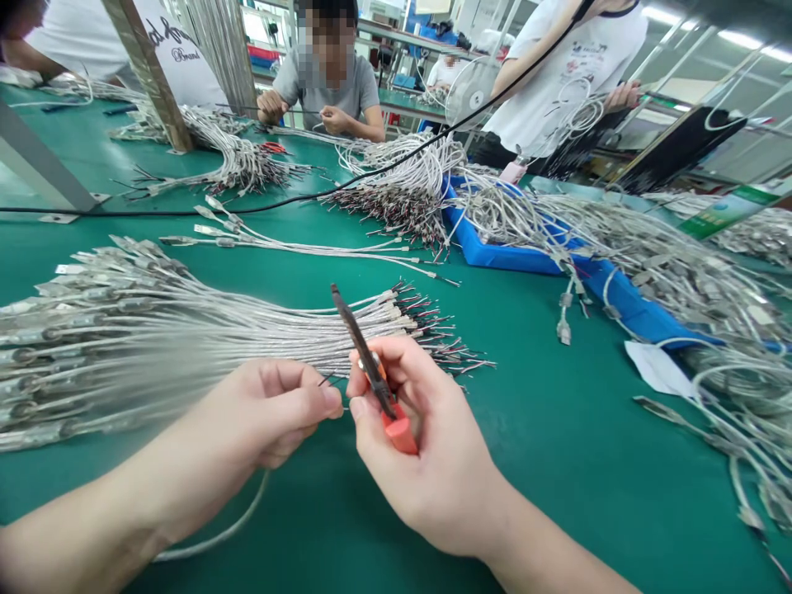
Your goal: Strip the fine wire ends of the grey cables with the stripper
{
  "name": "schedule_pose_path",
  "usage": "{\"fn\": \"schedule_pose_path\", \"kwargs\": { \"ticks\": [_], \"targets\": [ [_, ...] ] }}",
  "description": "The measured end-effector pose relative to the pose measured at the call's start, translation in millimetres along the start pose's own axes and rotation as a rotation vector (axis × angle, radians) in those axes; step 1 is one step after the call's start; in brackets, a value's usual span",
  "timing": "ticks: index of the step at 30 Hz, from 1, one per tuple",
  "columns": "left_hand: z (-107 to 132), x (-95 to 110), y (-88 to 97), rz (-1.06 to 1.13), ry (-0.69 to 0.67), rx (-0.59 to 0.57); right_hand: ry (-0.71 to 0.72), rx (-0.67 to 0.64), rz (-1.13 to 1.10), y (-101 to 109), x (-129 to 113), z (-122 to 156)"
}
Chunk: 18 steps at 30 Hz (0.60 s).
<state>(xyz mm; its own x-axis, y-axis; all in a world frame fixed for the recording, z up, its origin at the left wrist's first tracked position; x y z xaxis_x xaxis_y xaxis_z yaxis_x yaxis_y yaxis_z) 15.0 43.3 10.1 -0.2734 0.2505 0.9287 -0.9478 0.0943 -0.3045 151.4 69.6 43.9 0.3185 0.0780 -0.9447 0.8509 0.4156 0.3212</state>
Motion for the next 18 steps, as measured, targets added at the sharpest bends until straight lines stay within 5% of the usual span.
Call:
{"fn": "schedule_pose_path", "kwargs": {
  "ticks": [15, 18],
  "targets": [
    [-2.3, -4.6, 1.2, -0.126, -0.028, 0.068, 0.007, 0.135, 0.139, -5.5, 6.1, -1.4],
    [-1.7, -2.0, 4.6, -0.144, -0.024, 0.126, 0.028, 0.264, 0.158, 12.7, 11.6, -13.6]
  ]
}}
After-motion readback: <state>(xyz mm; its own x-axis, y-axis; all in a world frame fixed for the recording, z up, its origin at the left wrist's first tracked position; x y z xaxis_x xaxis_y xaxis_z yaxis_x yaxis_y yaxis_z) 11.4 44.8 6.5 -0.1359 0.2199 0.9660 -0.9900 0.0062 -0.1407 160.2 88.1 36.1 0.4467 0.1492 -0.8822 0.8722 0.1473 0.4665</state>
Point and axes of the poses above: each hand's wrist, its own z-axis away from the middle knuckle, its own y-axis out of the back of the hand, x = y × z, the point moved 5 cm from there along -z, towards the middle knuckle, and after that the axes turned 14 degrees about -y, right-handed, at the moved point
